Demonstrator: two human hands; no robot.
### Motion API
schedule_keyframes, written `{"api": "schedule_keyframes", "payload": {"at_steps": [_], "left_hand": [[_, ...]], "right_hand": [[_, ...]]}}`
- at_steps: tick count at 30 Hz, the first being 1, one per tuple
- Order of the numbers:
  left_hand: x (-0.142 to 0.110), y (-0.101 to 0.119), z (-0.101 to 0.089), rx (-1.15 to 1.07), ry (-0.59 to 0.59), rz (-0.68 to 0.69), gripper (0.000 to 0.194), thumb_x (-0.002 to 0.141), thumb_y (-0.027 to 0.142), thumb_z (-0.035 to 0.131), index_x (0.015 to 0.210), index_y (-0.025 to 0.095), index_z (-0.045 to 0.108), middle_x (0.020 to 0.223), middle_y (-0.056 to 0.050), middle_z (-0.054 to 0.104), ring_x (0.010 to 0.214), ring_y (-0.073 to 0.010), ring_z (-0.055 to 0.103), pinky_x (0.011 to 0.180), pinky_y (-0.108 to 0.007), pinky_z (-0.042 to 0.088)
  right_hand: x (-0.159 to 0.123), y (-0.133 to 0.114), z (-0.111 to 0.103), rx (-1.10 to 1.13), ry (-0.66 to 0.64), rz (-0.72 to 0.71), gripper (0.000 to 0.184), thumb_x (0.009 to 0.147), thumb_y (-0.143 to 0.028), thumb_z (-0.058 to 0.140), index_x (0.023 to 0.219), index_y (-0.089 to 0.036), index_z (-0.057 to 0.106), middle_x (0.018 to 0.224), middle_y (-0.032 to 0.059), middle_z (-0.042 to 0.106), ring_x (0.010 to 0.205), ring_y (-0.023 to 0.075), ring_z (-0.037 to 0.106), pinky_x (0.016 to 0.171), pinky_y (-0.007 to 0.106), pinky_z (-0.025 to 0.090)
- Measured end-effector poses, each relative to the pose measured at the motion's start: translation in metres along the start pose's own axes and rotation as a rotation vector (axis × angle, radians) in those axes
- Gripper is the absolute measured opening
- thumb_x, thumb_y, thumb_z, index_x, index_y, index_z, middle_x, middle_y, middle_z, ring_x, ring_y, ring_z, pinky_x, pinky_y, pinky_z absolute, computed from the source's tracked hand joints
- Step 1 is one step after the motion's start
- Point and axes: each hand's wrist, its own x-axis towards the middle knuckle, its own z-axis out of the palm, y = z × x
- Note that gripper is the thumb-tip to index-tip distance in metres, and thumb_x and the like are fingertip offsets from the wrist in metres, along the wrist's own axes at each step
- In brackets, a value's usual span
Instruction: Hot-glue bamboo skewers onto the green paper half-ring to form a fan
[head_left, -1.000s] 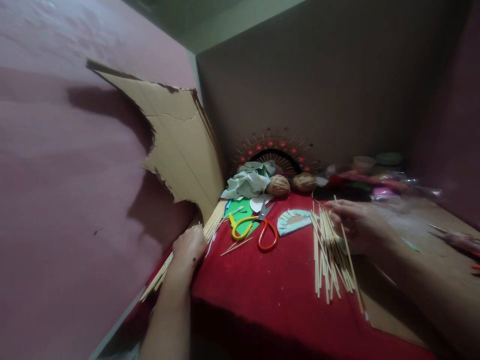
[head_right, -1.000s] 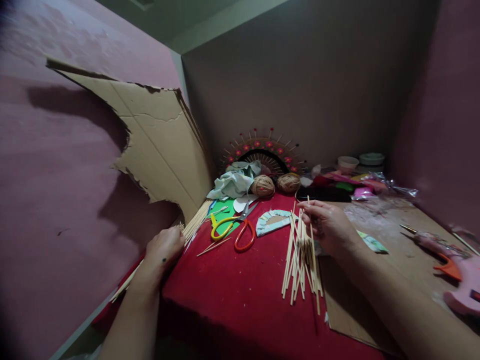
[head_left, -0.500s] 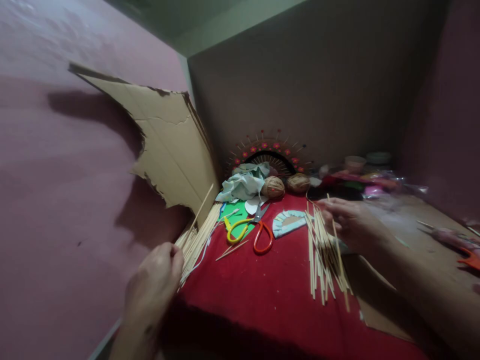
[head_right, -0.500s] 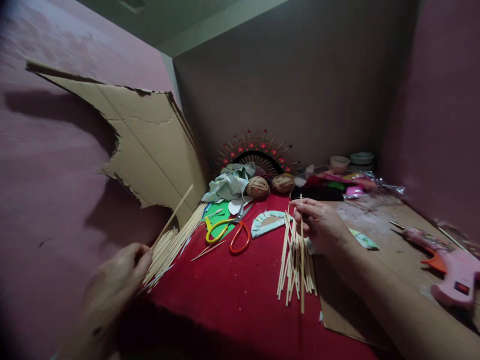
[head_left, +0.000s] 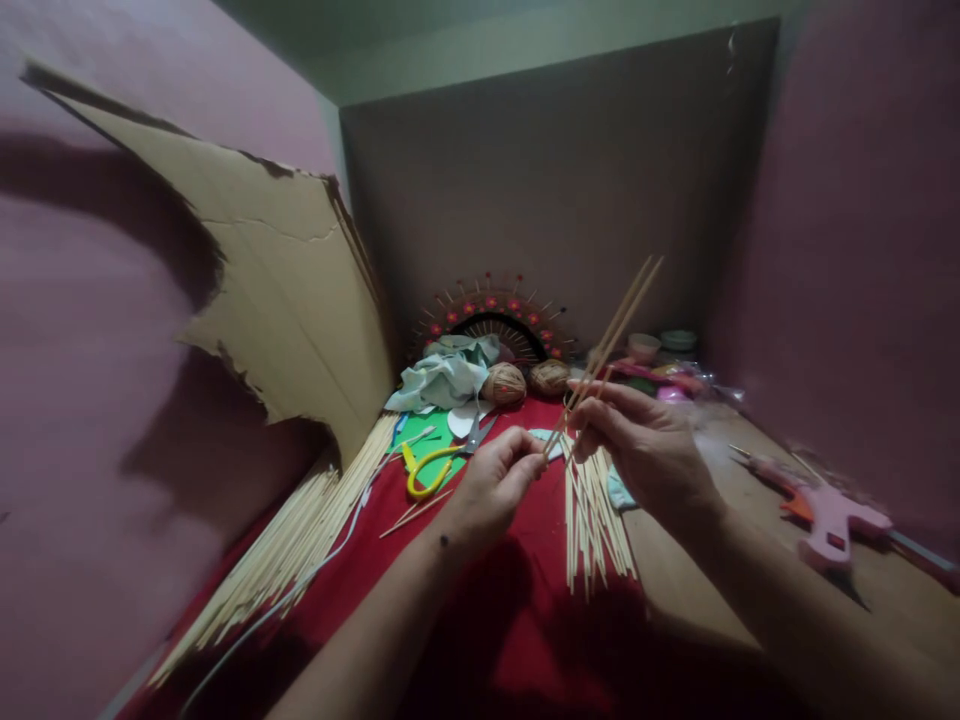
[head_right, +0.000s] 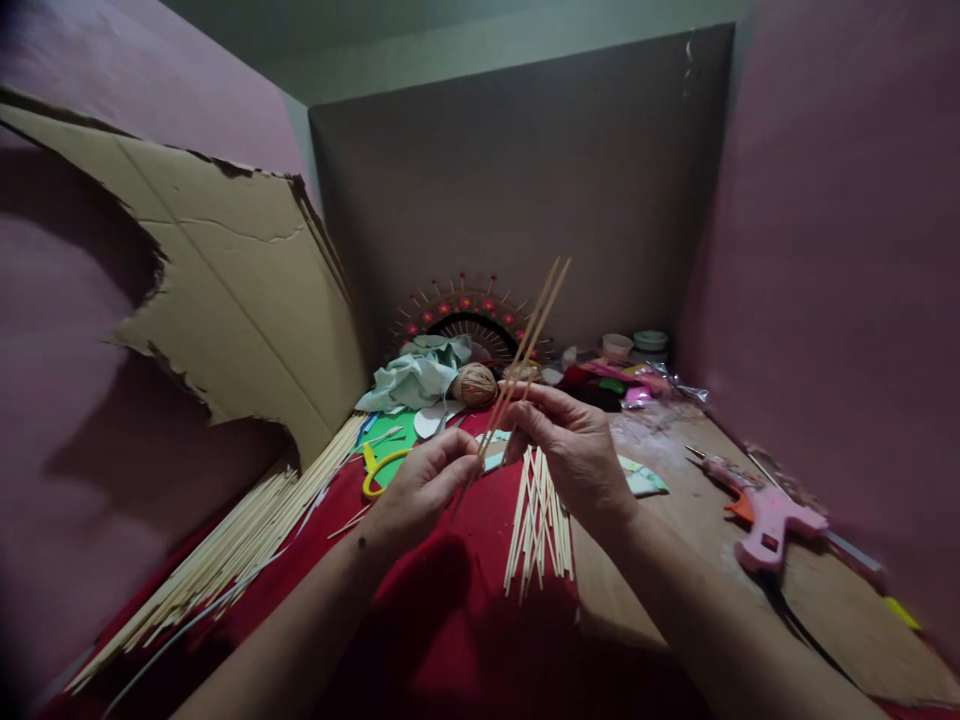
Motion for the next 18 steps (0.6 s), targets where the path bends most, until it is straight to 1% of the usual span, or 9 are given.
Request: {"api": "schedule_keyframes", "payload": {"at_steps": [2,6,8,11,13,15,18], "left_hand": [[-0.001,-0.006,0.004,-0.009,0.004,0.015,0.012,0.083,0.022,0.048,0.072,0.017,0.048,0.068,0.003,0.045,0.063,-0.0100,0.040,0.060,-0.021,0.035],[-0.001,-0.013,0.007,-0.065,0.017,0.001,0.011,0.082,0.022,0.049,0.072,0.016,0.050,0.068,0.003,0.048,0.063,-0.0097,0.043,0.060,-0.021,0.037],[0.003,-0.014,0.003,-0.119,0.041,-0.050,0.012,0.079,0.025,0.053,0.071,0.015,0.051,0.065,0.003,0.049,0.059,-0.0091,0.045,0.056,-0.021,0.039],[0.013,-0.013,-0.007,-0.172,0.071,-0.167,0.020,0.074,0.033,0.059,0.071,0.015,0.051,0.062,0.002,0.052,0.050,-0.0086,0.048,0.047,-0.021,0.042],[0.018,-0.015,-0.013,-0.143,0.111,-0.233,0.023,0.074,0.038,0.058,0.073,0.016,0.049,0.063,0.002,0.053,0.047,-0.0090,0.050,0.045,-0.022,0.045],[0.022,-0.022,-0.016,-0.083,0.155,-0.286,0.023,0.078,0.038,0.054,0.074,0.017,0.046,0.061,0.002,0.053,0.046,-0.0099,0.053,0.044,-0.023,0.046],[0.025,-0.035,-0.011,0.045,0.173,-0.352,0.018,0.081,0.032,0.049,0.073,0.018,0.043,0.052,0.003,0.051,0.040,-0.0124,0.055,0.038,-0.020,0.040]], "right_hand": [[0.001,0.003,0.002,-0.017,-0.004,0.016,0.019,0.072,-0.028,0.071,0.088,-0.019,0.071,0.067,-0.0010,0.067,0.045,0.0097,0.056,0.047,0.026,0.046],[0.000,0.007,0.007,-0.109,-0.014,0.056,0.014,0.072,-0.029,0.071,0.079,-0.017,0.071,0.054,-0.0031,0.061,0.045,0.0095,0.055,0.046,0.024,0.044],[0.001,0.007,0.008,-0.158,-0.010,0.054,0.015,0.073,-0.031,0.070,0.078,-0.017,0.070,0.054,-0.0031,0.061,0.044,0.0095,0.054,0.045,0.023,0.043],[0.005,0.007,0.006,-0.202,0.035,0.027,0.017,0.075,-0.032,0.068,0.078,-0.016,0.068,0.054,-0.0025,0.060,0.043,0.0095,0.053,0.045,0.023,0.044],[0.009,0.008,0.003,-0.162,0.078,0.035,0.017,0.075,-0.032,0.068,0.078,-0.015,0.067,0.055,-0.0020,0.060,0.042,0.0095,0.052,0.043,0.023,0.044],[0.011,0.009,0.000,-0.124,0.104,0.060,0.018,0.073,-0.031,0.069,0.077,-0.014,0.067,0.056,-0.0013,0.061,0.041,0.0090,0.050,0.040,0.023,0.042],[0.012,0.008,0.001,-0.199,0.112,0.058,0.015,0.073,-0.029,0.068,0.075,-0.014,0.069,0.054,-0.0014,0.060,0.041,0.0077,0.048,0.040,0.021,0.039]]}}
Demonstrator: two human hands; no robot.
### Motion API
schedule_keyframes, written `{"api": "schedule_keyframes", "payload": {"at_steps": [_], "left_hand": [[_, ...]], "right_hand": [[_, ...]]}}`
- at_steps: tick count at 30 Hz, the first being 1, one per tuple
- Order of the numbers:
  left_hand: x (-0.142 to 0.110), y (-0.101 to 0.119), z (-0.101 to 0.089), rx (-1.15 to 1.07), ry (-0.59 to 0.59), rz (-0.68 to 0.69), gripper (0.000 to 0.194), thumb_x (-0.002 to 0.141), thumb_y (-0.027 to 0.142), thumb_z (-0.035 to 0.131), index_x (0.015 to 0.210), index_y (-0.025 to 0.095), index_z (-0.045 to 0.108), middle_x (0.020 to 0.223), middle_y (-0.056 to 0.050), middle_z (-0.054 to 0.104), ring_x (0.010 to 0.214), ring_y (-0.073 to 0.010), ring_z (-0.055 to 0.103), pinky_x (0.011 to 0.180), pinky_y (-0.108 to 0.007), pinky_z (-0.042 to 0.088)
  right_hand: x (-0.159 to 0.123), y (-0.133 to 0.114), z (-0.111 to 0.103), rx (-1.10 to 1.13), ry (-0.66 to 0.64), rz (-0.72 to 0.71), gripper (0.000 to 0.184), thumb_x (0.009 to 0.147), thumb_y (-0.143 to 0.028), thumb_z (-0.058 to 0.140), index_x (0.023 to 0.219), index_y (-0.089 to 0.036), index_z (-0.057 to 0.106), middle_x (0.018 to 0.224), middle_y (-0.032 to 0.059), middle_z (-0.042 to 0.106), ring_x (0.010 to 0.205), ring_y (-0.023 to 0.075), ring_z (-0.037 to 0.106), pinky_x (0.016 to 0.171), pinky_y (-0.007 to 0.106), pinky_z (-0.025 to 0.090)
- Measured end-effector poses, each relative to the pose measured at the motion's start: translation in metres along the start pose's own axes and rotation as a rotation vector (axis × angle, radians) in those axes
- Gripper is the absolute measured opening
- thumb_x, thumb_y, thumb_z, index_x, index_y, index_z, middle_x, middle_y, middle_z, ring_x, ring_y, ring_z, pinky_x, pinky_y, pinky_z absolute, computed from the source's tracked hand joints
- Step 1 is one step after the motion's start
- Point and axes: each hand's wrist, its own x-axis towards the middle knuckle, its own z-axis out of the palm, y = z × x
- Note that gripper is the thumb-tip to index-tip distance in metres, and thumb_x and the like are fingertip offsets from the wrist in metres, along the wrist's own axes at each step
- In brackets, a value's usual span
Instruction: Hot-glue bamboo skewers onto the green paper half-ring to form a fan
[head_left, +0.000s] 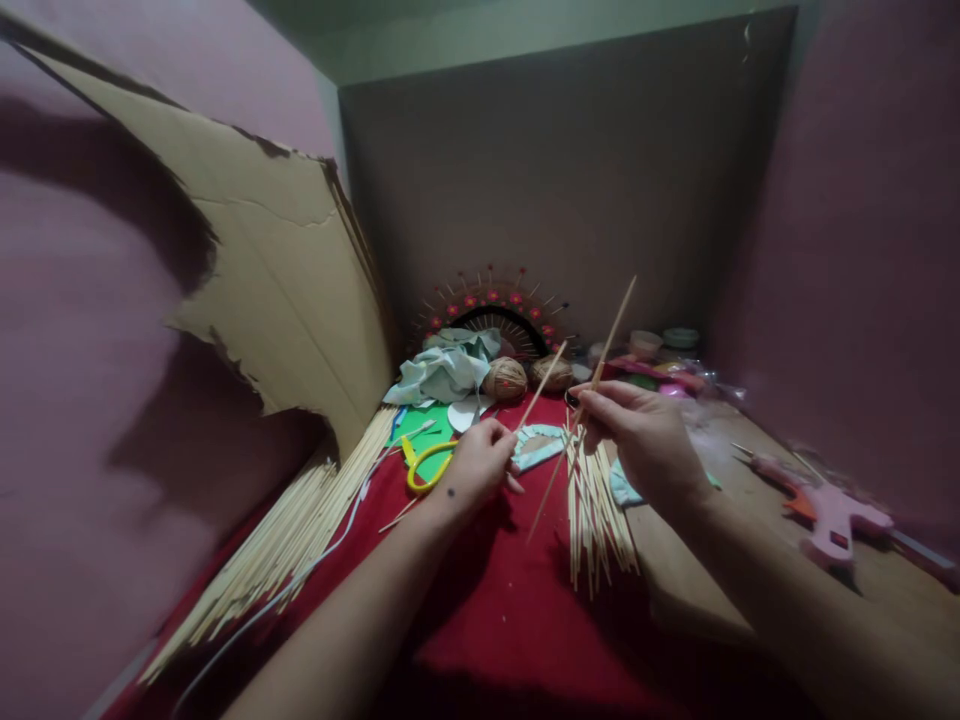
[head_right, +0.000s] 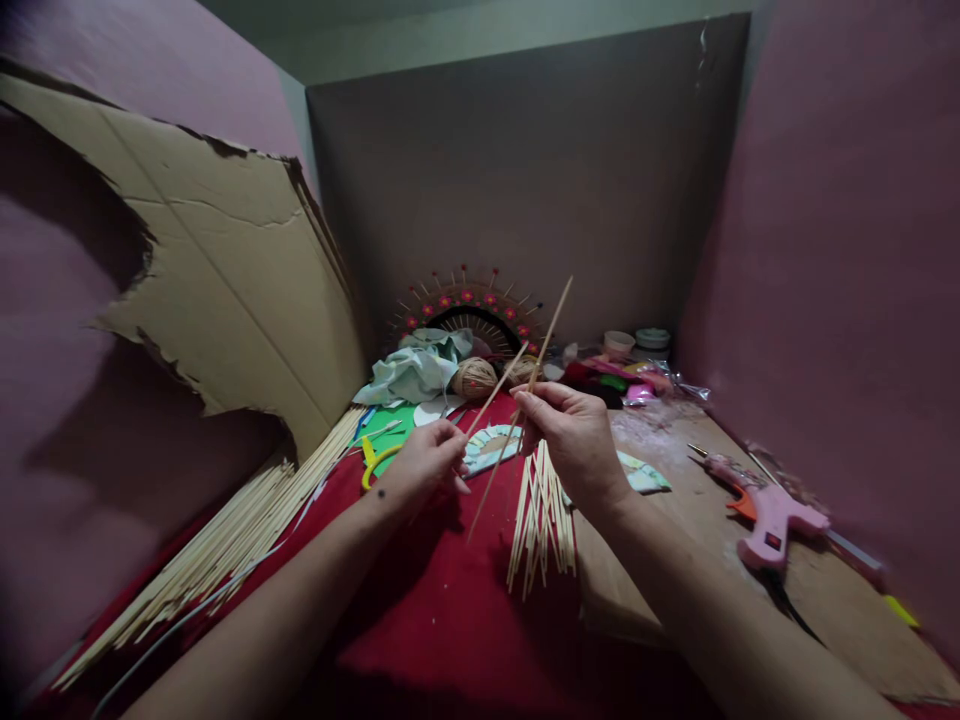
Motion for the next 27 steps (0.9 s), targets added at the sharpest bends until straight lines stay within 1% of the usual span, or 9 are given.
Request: {"api": "schedule_keyframes", "payload": {"at_steps": [3,6,11,15,17,18,20,23,27], "left_hand": [[0.005,-0.009,0.011,0.154,0.046,-0.020,0.015,0.084,0.028,0.045,0.073,0.019,0.044,0.049,0.003,0.050,0.040,-0.0150,0.056,0.039,-0.021,0.037],[0.010,-0.012,0.019,0.287,0.105,0.003,0.016,0.085,0.024,0.044,0.070,0.018,0.047,0.059,-0.002,0.057,0.059,-0.0187,0.062,0.054,-0.026,0.043],[0.010,-0.010,0.013,0.385,0.096,0.051,0.004,0.078,0.018,0.054,0.080,0.015,0.055,0.077,-0.009,0.062,0.082,-0.0229,0.059,0.072,-0.031,0.041],[-0.002,0.001,-0.009,0.296,-0.087,0.079,0.020,0.082,0.027,0.051,0.093,0.013,0.059,0.072,-0.002,0.058,0.062,-0.0136,0.053,0.058,-0.024,0.040],[-0.010,0.007,-0.020,0.185,-0.311,0.079,0.031,0.084,0.036,0.050,0.103,0.015,0.060,0.065,0.002,0.052,0.050,-0.0087,0.043,0.048,-0.020,0.034],[-0.013,0.009,-0.024,0.104,-0.465,0.077,0.036,0.082,0.037,0.053,0.110,0.016,0.057,0.064,0.004,0.049,0.048,-0.0073,0.039,0.046,-0.019,0.031],[-0.017,0.010,-0.025,0.003,-0.636,0.117,0.040,0.076,0.033,0.062,0.113,0.018,0.056,0.064,0.005,0.047,0.049,-0.0063,0.036,0.048,-0.019,0.030],[-0.018,0.009,-0.018,0.065,-0.583,0.259,0.015,0.077,0.026,0.062,0.086,0.015,0.063,0.068,0.003,0.052,0.061,-0.0086,0.043,0.060,-0.021,0.037],[-0.021,0.009,-0.011,0.171,-0.496,0.319,0.016,0.082,0.028,0.057,0.073,0.015,0.060,0.063,0.003,0.050,0.061,-0.0092,0.044,0.060,-0.022,0.036]], "right_hand": [[-0.003,-0.007,0.006,-0.111,0.007,-0.047,0.011,0.072,-0.026,0.068,0.074,-0.015,0.072,0.055,-0.0016,0.060,0.046,0.0076,0.049,0.044,0.021,0.039],[-0.007,-0.013,0.014,-0.163,-0.028,-0.085,0.009,0.072,-0.024,0.067,0.073,-0.017,0.073,0.056,-0.0015,0.061,0.050,0.0087,0.049,0.048,0.022,0.040],[-0.010,-0.010,0.023,-0.190,-0.093,-0.090,0.009,0.073,-0.023,0.066,0.075,-0.016,0.072,0.055,-0.0024,0.059,0.046,0.0081,0.047,0.045,0.023,0.038],[-0.009,-0.008,0.022,-0.200,-0.071,-0.101,0.007,0.073,-0.020,0.067,0.075,-0.016,0.072,0.063,-0.0007,0.065,0.054,0.0093,0.054,0.053,0.023,0.043],[-0.009,-0.008,0.022,-0.206,-0.074,-0.110,0.007,0.073,-0.020,0.067,0.076,-0.016,0.073,0.062,-0.0008,0.065,0.055,0.0095,0.054,0.053,0.023,0.043],[-0.009,-0.009,0.021,-0.208,-0.079,-0.112,0.008,0.073,-0.020,0.067,0.076,-0.015,0.073,0.060,-0.0010,0.064,0.054,0.0093,0.053,0.052,0.023,0.043],[-0.010,-0.008,0.021,-0.202,-0.088,-0.112,0.009,0.073,-0.021,0.067,0.076,-0.015,0.072,0.060,-0.0011,0.063,0.053,0.0090,0.052,0.050,0.023,0.043],[-0.011,-0.008,0.023,-0.179,-0.099,-0.114,0.010,0.074,-0.022,0.066,0.077,-0.014,0.072,0.061,-0.0010,0.063,0.054,0.0088,0.052,0.051,0.022,0.043],[-0.012,-0.009,0.023,-0.166,-0.123,-0.127,0.009,0.074,-0.021,0.066,0.076,-0.014,0.071,0.060,-0.0014,0.062,0.054,0.0086,0.052,0.052,0.022,0.043]]}}
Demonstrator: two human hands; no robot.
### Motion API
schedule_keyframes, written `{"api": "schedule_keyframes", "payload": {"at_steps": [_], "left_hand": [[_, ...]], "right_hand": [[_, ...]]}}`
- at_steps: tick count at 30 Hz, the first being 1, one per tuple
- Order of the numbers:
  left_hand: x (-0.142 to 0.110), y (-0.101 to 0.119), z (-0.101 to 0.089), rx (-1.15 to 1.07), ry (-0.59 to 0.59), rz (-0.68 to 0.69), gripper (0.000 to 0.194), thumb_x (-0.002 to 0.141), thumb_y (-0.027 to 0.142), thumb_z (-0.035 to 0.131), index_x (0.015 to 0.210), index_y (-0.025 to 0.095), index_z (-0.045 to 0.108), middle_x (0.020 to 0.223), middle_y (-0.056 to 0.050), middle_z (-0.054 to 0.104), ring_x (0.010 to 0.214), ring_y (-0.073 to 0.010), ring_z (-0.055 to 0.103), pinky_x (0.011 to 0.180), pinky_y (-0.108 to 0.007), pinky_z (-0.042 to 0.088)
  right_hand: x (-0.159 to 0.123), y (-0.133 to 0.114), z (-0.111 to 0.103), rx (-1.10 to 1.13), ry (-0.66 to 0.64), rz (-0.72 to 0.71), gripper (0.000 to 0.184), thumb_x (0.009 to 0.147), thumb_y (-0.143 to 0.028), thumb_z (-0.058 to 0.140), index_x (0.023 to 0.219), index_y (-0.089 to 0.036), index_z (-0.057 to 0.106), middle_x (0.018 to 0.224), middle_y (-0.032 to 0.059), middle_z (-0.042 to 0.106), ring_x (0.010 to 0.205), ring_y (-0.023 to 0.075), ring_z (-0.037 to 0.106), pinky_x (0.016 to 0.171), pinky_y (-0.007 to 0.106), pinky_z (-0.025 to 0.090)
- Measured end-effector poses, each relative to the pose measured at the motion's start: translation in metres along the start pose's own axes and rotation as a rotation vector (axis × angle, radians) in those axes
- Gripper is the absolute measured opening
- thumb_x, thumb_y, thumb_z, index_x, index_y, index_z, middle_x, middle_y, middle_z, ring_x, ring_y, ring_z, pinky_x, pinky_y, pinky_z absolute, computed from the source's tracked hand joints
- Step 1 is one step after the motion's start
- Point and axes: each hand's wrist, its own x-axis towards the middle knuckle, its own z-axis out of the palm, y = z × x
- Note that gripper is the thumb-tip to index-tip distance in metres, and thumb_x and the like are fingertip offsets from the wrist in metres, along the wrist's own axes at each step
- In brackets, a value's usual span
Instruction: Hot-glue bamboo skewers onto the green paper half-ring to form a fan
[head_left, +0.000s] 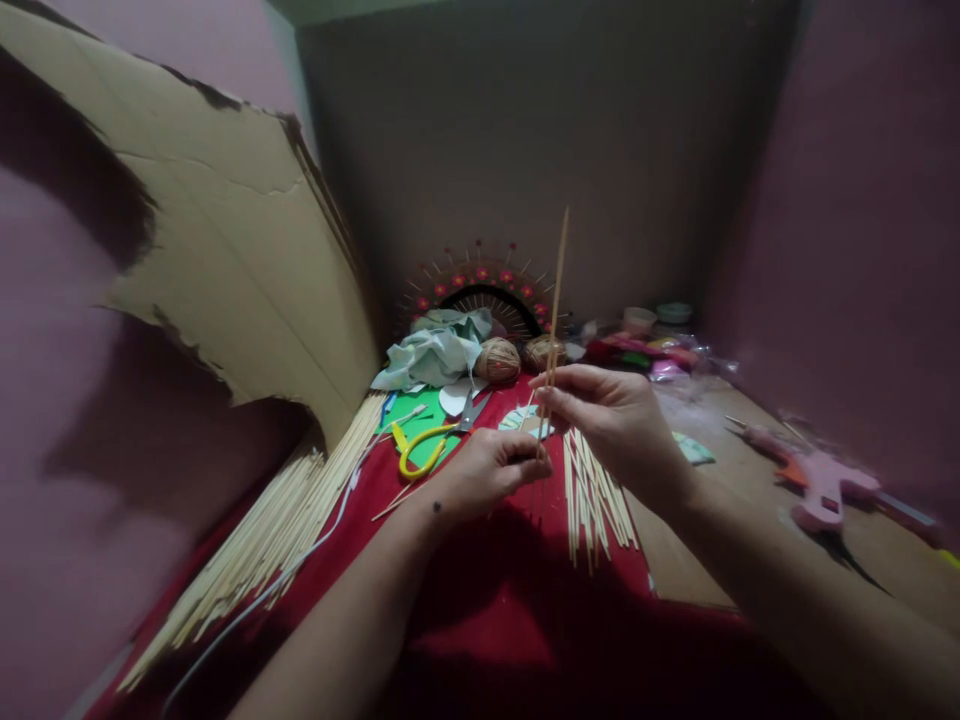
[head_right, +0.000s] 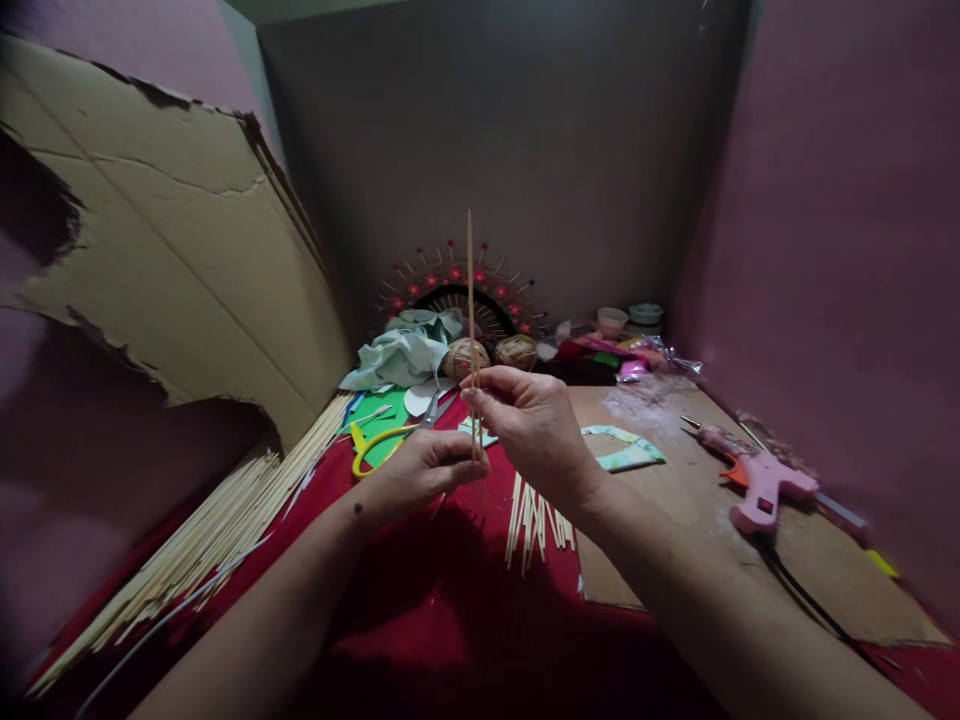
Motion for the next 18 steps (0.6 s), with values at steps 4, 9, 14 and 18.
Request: {"api": "schedule_keyframes", "payload": {"at_steps": [4,9,14,18], "left_hand": [[-0.0031,0.0015,0.0004,-0.030,-0.001,-0.020,0.011,0.082,0.023,0.053,0.074,0.016,0.055,0.059,0.006,0.044,0.052,-0.0065,0.039,0.055,-0.020,0.034],[-0.0039,-0.0002,0.0005,0.045,-0.010,0.013,0.006,0.080,0.017,0.051,0.076,0.016,0.054,0.062,0.006,0.043,0.054,-0.0063,0.036,0.057,-0.020,0.034],[-0.0040,-0.0012,0.0009,0.080,-0.021,0.040,0.007,0.080,0.015,0.049,0.075,0.016,0.053,0.064,0.005,0.044,0.056,-0.0071,0.037,0.058,-0.021,0.034],[-0.0045,-0.0014,0.0003,0.098,-0.039,0.032,0.007,0.079,0.015,0.048,0.075,0.016,0.053,0.062,0.005,0.044,0.055,-0.0072,0.038,0.058,-0.021,0.035]], "right_hand": [[-0.0014,-0.0002,0.0003,0.002,-0.053,0.009,0.008,0.073,-0.020,0.066,0.078,-0.015,0.071,0.065,-0.0007,0.064,0.059,0.0093,0.054,0.055,0.023,0.044],[-0.0040,0.0026,0.0002,0.002,-0.085,0.013,0.009,0.073,-0.014,0.063,0.079,-0.015,0.070,0.064,-0.0030,0.062,0.056,0.0071,0.051,0.054,0.021,0.043],[-0.0048,0.0058,-0.0034,-0.028,-0.117,0.003,0.009,0.074,-0.018,0.063,0.079,-0.016,0.071,0.062,-0.0030,0.061,0.056,0.0077,0.050,0.054,0.022,0.043],[-0.0047,0.0092,-0.0070,-0.073,-0.133,-0.014,0.010,0.074,-0.022,0.065,0.076,-0.015,0.072,0.063,-0.0010,0.062,0.058,0.0096,0.052,0.055,0.024,0.043]]}}
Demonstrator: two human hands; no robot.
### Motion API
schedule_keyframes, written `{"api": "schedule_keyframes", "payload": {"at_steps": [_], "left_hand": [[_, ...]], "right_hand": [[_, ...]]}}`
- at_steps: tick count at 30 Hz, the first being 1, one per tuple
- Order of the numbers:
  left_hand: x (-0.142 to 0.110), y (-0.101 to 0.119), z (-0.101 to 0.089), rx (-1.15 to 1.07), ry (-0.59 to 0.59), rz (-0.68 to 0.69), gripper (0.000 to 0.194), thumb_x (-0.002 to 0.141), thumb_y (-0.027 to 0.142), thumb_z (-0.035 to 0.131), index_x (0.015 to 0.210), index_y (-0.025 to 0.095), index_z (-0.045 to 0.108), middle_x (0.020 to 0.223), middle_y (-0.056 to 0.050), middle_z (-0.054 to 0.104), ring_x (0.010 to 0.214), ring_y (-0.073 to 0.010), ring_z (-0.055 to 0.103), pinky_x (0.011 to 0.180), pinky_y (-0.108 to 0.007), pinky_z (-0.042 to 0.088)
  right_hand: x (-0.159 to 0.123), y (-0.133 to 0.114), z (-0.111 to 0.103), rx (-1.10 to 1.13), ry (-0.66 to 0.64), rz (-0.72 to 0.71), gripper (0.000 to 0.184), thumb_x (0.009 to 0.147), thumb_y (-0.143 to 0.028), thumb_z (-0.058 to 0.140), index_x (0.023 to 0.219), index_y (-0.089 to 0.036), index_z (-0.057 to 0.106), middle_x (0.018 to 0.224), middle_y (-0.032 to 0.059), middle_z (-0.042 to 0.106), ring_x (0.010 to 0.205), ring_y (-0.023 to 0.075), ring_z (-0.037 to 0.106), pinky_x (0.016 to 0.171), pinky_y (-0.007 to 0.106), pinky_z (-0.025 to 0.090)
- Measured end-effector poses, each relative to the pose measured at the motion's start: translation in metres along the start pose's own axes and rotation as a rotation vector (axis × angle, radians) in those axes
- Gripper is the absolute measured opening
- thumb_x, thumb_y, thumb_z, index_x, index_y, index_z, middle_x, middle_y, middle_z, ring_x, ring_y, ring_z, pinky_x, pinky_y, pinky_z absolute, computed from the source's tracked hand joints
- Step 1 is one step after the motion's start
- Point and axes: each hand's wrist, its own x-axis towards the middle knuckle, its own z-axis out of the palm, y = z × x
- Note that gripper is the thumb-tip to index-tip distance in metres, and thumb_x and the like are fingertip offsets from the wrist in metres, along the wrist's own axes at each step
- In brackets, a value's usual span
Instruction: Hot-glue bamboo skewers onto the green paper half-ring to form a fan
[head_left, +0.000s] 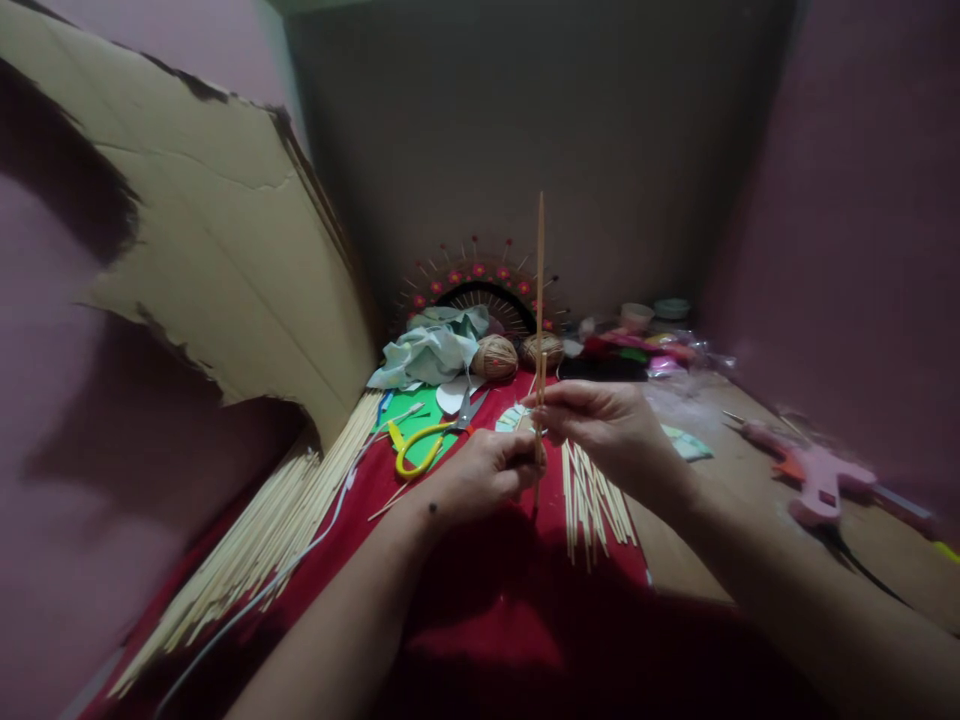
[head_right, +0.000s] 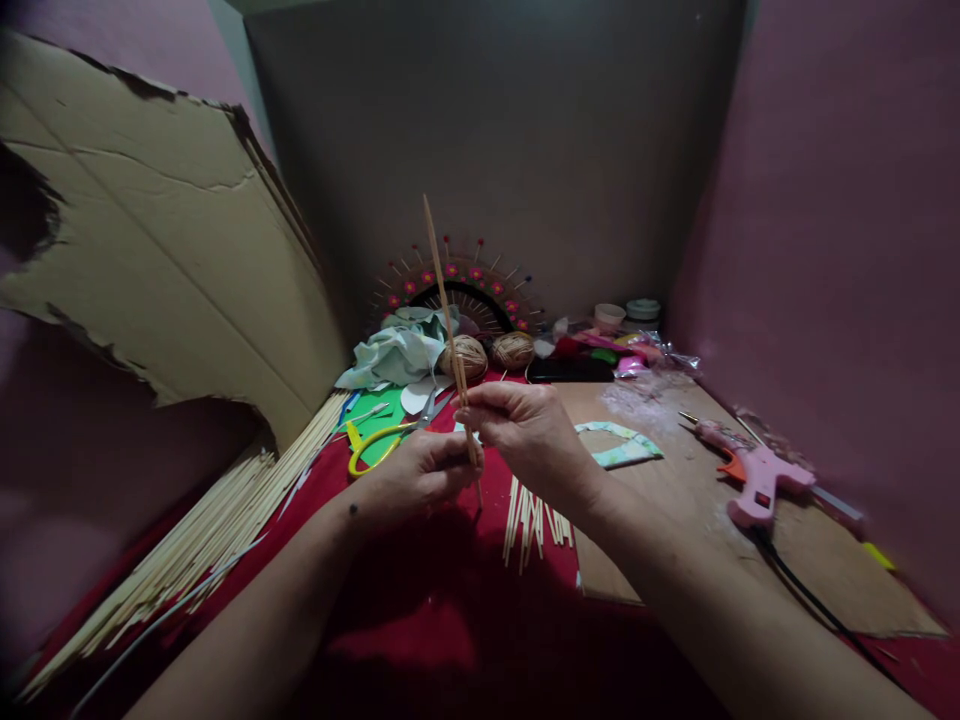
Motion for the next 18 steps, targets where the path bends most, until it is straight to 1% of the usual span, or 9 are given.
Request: {"api": "schedule_keyframes", "payload": {"at_steps": [4,7,10,13,15,18], "left_hand": [[0.001,-0.002,0.001,0.060,0.000,-0.001,0.009,0.080,0.015,0.046,0.072,0.016,0.050,0.061,0.005,0.044,0.054,-0.0073,0.039,0.056,-0.020,0.035],[0.001,-0.002,0.001,0.115,0.001,0.017,0.010,0.082,0.016,0.044,0.072,0.017,0.048,0.060,0.005,0.045,0.054,-0.0078,0.039,0.055,-0.021,0.035],[0.002,0.000,0.002,0.176,0.012,0.048,0.012,0.082,0.017,0.044,0.070,0.017,0.047,0.060,0.004,0.046,0.055,-0.0084,0.040,0.055,-0.021,0.035],[0.002,0.002,0.002,0.213,0.025,0.059,0.013,0.082,0.015,0.043,0.069,0.017,0.046,0.060,0.004,0.046,0.055,-0.0086,0.040,0.055,-0.021,0.034],[0.001,0.003,0.003,0.214,0.024,0.075,0.012,0.082,0.014,0.043,0.070,0.016,0.046,0.062,0.004,0.045,0.056,-0.0085,0.040,0.055,-0.020,0.034],[-0.001,0.003,0.005,0.202,0.017,0.107,0.010,0.082,0.013,0.044,0.074,0.016,0.048,0.064,0.004,0.044,0.058,-0.0083,0.038,0.056,-0.020,0.034]], "right_hand": [[0.000,0.001,-0.001,-0.021,0.005,0.001,0.010,0.074,-0.023,0.065,0.076,-0.015,0.071,0.063,-0.0009,0.062,0.057,0.0101,0.052,0.054,0.023,0.043],[-0.001,-0.002,0.000,-0.073,0.033,-0.010,0.011,0.075,-0.022,0.065,0.078,-0.014,0.071,0.067,0.0013,0.066,0.063,0.0121,0.056,0.059,0.024,0.045],[-0.003,-0.004,0.002,-0.119,0.070,-0.057,0.018,0.079,-0.023,0.061,0.091,-0.013,0.071,0.078,0.0042,0.071,0.071,0.0146,0.061,0.065,0.026,0.048],[-0.006,-0.007,0.005,-0.161,0.088,-0.093,0.028,0.083,-0.025,0.055,0.104,-0.012,0.068,0.082,0.0054,0.071,0.072,0.0153,0.063,0.064,0.027,0.049],[-0.007,-0.008,0.007,-0.199,0.100,-0.117,0.028,0.083,-0.024,0.054,0.103,-0.011,0.068,0.078,0.0054,0.071,0.066,0.0146,0.061,0.060,0.027,0.049],[-0.008,-0.009,0.008,-0.210,0.110,-0.163,0.023,0.082,-0.023,0.055,0.095,-0.010,0.070,0.073,0.0047,0.069,0.061,0.0130,0.059,0.057,0.026,0.048]]}}
